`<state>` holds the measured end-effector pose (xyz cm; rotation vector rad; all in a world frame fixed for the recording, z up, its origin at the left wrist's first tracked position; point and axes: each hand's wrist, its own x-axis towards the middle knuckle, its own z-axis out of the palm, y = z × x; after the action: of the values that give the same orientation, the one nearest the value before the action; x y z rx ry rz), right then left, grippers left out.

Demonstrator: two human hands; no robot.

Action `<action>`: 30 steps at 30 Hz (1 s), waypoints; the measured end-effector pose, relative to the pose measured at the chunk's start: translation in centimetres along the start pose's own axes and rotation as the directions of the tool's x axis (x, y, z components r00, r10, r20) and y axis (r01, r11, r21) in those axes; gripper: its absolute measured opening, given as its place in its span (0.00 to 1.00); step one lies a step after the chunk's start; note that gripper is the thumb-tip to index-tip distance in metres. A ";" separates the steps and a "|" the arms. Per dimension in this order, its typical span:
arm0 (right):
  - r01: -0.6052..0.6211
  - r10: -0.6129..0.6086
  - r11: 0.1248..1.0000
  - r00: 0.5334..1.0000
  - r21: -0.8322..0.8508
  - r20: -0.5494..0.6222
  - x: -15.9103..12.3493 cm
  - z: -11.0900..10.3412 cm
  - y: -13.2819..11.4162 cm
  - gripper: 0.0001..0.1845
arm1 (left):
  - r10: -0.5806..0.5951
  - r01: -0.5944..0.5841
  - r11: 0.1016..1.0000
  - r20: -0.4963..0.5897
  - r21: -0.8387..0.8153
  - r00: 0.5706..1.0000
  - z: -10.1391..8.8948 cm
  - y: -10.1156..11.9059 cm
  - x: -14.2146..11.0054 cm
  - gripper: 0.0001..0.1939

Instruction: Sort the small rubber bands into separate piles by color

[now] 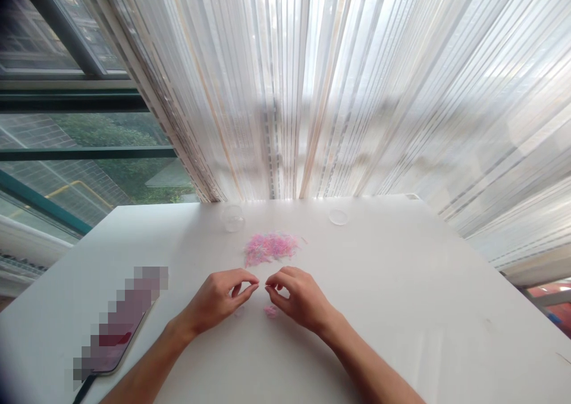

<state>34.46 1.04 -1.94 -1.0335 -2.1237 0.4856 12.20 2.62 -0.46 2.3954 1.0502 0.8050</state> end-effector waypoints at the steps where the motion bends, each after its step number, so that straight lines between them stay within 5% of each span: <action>1: -0.001 0.001 1.000 1.000 0.008 0.000 0.0 0.0 -0.1 0.05 | 0.013 -0.013 1.000 0.005 0.016 1.000 -0.2 0.2 0.0 0.05; 5: -0.040 0.038 0.996 0.999 0.079 0.027 -0.3 -0.5 -1.6 0.05 | -0.002 0.001 0.999 0.030 0.042 1.000 -0.8 1.8 -1.3 0.05; 9: -0.139 0.128 0.979 0.989 0.149 0.078 -1.7 -0.7 -4.2 0.04 | -0.176 0.177 0.984 0.026 -0.026 0.984 -0.5 3.6 -4.1 0.07; 19: -0.452 0.477 0.841 0.879 0.297 -0.013 -6.4 3.4 -6.7 0.08 | -0.487 0.435 0.836 -0.089 -0.335 0.869 4.0 4.5 -9.4 0.13; 30: -0.400 0.415 0.879 0.910 0.259 -0.003 -7.0 4.7 -6.6 0.08 | -0.416 0.373 0.892 -0.139 -0.256 0.899 4.7 4.4 -9.9 0.12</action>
<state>30.49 -8.68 -4.20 -1.3294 -1.7312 0.8946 12.08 -8.32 -4.94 1.8540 1.3849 0.9537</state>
